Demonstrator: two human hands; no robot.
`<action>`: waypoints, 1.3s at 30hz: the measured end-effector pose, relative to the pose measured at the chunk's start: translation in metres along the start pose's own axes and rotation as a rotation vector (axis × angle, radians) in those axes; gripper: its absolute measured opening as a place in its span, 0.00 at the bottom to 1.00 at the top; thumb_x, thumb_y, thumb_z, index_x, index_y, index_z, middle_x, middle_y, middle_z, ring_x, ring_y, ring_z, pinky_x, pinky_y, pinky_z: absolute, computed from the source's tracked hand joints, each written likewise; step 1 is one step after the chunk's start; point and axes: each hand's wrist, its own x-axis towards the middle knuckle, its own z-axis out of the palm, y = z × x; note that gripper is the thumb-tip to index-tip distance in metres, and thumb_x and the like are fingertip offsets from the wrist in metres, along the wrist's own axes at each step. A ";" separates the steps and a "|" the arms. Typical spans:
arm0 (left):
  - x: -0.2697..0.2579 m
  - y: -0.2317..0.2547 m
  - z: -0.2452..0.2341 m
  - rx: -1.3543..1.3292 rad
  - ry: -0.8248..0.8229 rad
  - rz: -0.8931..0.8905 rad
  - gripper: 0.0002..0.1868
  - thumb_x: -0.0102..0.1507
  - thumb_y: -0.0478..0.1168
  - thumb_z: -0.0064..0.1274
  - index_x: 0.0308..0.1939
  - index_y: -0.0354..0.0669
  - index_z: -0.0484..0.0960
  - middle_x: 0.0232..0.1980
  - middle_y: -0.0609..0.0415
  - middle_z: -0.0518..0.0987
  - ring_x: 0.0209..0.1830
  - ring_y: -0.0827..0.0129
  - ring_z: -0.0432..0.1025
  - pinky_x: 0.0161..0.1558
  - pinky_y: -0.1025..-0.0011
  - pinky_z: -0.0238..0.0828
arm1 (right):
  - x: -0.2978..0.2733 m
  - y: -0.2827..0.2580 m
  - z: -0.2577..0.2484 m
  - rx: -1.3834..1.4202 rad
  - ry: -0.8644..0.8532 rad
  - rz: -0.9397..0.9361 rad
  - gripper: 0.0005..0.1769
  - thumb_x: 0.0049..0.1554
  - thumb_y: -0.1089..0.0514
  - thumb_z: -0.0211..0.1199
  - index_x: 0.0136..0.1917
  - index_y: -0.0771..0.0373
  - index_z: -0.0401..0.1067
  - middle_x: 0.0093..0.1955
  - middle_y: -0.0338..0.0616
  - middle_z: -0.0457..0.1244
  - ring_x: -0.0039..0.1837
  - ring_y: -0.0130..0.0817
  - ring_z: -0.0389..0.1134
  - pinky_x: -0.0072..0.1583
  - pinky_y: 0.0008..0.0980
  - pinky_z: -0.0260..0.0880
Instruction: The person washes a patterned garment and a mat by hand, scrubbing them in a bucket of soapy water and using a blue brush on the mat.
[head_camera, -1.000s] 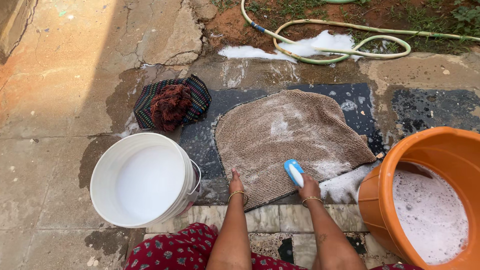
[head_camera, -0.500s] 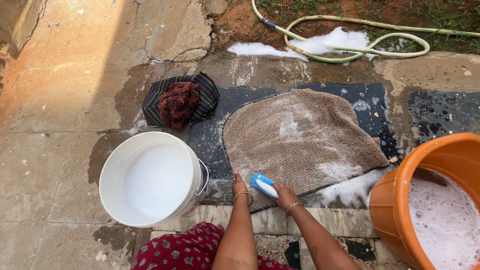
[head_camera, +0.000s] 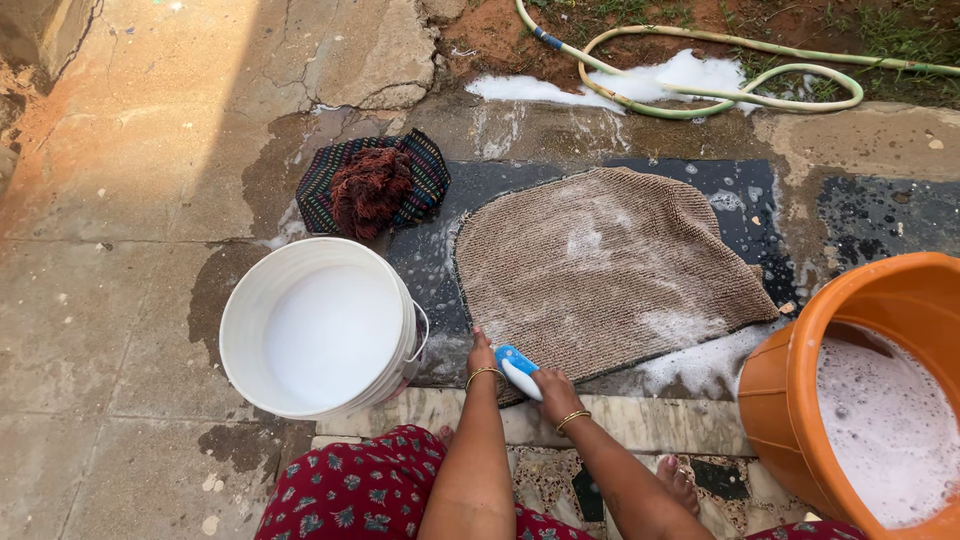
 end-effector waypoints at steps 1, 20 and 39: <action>0.001 0.001 0.002 0.006 -0.005 0.001 0.50 0.64 0.80 0.32 0.52 0.39 0.89 0.44 0.53 0.82 0.38 0.72 0.71 0.44 0.72 0.63 | -0.001 0.011 -0.008 0.049 -0.013 0.057 0.30 0.44 0.63 0.73 0.60 0.55 0.72 0.58 0.44 0.66 0.61 0.50 0.64 0.64 0.45 0.66; -0.017 -0.015 -0.006 0.805 -0.222 -0.119 0.32 0.63 0.60 0.50 0.54 0.35 0.86 0.56 0.38 0.82 0.57 0.48 0.78 0.59 0.56 0.72 | -0.005 0.030 -0.015 0.089 -0.046 0.218 0.30 0.46 0.64 0.73 0.61 0.54 0.72 0.61 0.44 0.66 0.63 0.49 0.65 0.67 0.44 0.65; 0.032 0.016 -0.061 0.539 -0.036 -0.137 0.22 0.57 0.47 0.66 0.48 0.32 0.87 0.53 0.40 0.85 0.51 0.53 0.79 0.52 0.57 0.74 | 0.041 0.009 -0.020 0.050 0.303 0.281 0.28 0.41 0.58 0.77 0.55 0.56 0.71 0.59 0.43 0.65 0.62 0.51 0.63 0.60 0.53 0.64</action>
